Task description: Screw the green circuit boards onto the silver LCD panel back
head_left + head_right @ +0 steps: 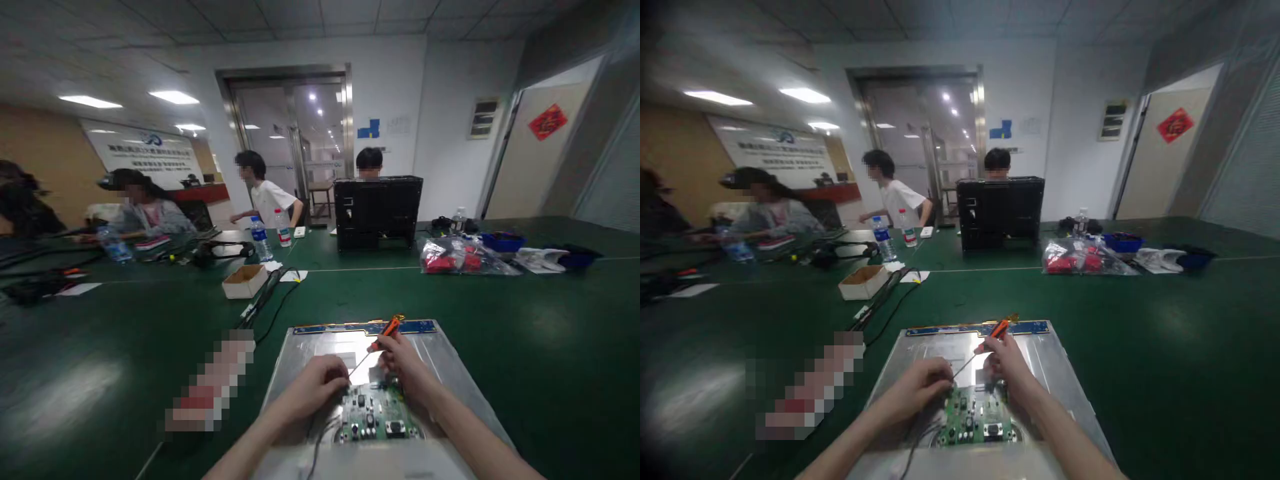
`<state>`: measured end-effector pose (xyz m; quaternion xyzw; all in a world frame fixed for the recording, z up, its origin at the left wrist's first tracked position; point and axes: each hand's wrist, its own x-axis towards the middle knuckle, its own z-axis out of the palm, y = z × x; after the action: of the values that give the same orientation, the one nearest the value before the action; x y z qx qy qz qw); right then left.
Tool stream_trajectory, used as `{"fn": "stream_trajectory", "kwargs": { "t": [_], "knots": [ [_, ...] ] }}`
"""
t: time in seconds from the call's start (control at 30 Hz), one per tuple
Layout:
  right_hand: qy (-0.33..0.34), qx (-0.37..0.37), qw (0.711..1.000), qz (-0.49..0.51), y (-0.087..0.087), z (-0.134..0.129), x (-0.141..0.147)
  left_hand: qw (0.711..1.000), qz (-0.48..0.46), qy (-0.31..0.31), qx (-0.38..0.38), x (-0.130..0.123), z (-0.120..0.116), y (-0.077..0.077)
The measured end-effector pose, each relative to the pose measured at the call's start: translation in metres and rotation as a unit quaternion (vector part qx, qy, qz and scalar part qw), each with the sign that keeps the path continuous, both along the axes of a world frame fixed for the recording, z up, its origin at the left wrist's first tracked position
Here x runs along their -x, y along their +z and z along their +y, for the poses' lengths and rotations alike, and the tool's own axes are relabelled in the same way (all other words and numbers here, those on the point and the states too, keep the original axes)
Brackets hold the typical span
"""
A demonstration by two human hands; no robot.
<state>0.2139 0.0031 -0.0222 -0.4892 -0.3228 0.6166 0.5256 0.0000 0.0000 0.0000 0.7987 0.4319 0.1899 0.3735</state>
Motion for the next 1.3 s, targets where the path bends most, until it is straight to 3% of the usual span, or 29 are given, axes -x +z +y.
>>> {"fn": "stream_trajectory", "kwargs": {
  "t": [0.2, 0.4, 1.0, 1.3],
  "knots": [
    [0.001, -0.001, 1.0, 0.0, 0.0021, -0.0005, -0.0011, 1.0, 0.014, -0.017, 0.01, 0.0017, 0.0003, 0.0039],
    [0.001, -0.012, 1.0, 0.0, 0.0046, -0.0007, -0.0018, 0.999, 0.009, 0.004, 0.033, 0.002, 0.0027, 0.0021],
    [0.008, -0.033, 0.999, -0.017, 0.0036, 0.0001, -0.0062, 0.997, 0.047, -0.026, -0.049, 0.0026, 0.0025, 0.0006],
    [0.001, -0.051, 0.998, -0.027, 0.0019, 0.0005, -0.0082, 0.998, 0.046, -0.037, -0.037, 0.003, 0.0031, 0.004]
  ]
}}
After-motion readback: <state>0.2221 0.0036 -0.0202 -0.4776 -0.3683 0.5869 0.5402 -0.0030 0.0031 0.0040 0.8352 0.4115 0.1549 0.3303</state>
